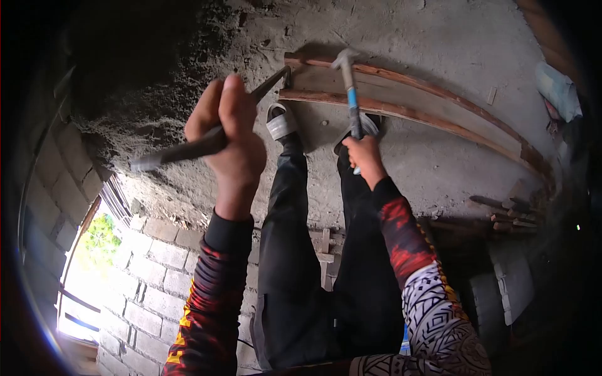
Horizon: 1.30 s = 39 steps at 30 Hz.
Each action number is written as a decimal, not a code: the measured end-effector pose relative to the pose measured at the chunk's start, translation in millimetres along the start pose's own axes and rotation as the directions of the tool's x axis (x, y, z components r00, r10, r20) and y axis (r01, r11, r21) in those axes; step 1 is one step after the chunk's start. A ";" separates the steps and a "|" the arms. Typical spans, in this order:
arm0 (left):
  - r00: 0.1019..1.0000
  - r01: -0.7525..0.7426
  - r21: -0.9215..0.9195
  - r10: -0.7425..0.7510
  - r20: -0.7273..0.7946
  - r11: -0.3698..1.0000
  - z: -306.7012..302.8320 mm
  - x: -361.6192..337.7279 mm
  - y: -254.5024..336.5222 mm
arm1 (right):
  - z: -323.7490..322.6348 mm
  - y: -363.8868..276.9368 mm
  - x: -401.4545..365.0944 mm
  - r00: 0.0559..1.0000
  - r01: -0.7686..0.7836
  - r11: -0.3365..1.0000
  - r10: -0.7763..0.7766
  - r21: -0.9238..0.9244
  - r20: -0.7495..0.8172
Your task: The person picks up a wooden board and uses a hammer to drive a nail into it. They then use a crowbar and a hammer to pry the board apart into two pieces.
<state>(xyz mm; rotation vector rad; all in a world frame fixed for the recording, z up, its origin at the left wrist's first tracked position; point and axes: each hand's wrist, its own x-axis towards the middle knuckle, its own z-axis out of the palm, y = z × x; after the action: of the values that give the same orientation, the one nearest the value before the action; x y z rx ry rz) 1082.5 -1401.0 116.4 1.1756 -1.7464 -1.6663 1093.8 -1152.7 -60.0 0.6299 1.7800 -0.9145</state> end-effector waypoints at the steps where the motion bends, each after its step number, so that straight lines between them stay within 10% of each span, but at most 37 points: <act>1: 1.000 -0.006 0.011 0.006 -0.006 1.000 -3.5 -1.4 -0.6 | -11.4 -13.4 -0.6 0.999 0.047 0.999 -0.047 -0.003 -0.027; 5: 0.998 -0.031 0.079 0.034 -0.046 0.996 -10.1 -20.9 -8.5 | 3.1 -49.7 8.2 0.992 0.109 0.950 -0.086 0.293 -0.090; 9: 0.995 -0.094 -0.174 0.098 0.017 0.980 -13.9 -29.1 2.5 | 74.2 25.2 35.3 0.906 0.208 0.930 -0.300 -0.302 -0.300; 11: 0.994 -0.094 -0.268 0.105 0.029 0.959 -16.2 -30.2 17.3 | 88.3 96.3 59.5 0.998 0.052 0.916 -0.061 -0.399 -0.010; 17: 0.997 -0.051 -0.020 0.052 0.052 0.998 -21.1 -60.8 16.7 | 29.4 16.6 -27.6 0.993 0.099 0.932 -0.068 -0.350 0.099; 19: 0.998 -0.065 0.038 0.066 -0.022 0.997 -23.7 -69.0 23.5 | -3.8 -3.6 -31.3 0.957 0.173 0.856 -0.264 -0.487 -0.123; 25: 0.995 -0.096 -0.032 0.097 0.034 0.995 -36.0 -76.4 32.5 | -2.3 -74.5 -37.1 0.909 0.322 0.947 -0.308 0.004 -0.281; 29: 0.986 -0.147 -0.126 0.155 0.059 0.981 -25.8 -67.7 52.9 | 61.9 71.6 -1.1 0.981 0.144 0.814 -0.192 -0.563 -0.027; 35: 0.999 0.014 0.047 -0.012 -0.040 0.999 -15.0 -74.9 44.5 | 29.1 27.0 -26.0 0.995 -0.067 0.980 0.080 -0.186 0.063; 39: 1.000 0.011 -0.020 -0.011 -0.012 1.000 -27.4 -88.3 43.9 | -43.1 -47.2 -29.2 0.972 0.189 0.961 -0.211 -0.200 -0.098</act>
<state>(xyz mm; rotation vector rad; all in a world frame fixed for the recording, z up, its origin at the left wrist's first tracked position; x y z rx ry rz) 1139.8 -1349.0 183.3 1.1863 -1.7154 -1.6756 1045.5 -1145.1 -9.5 0.3931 2.0384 -0.8426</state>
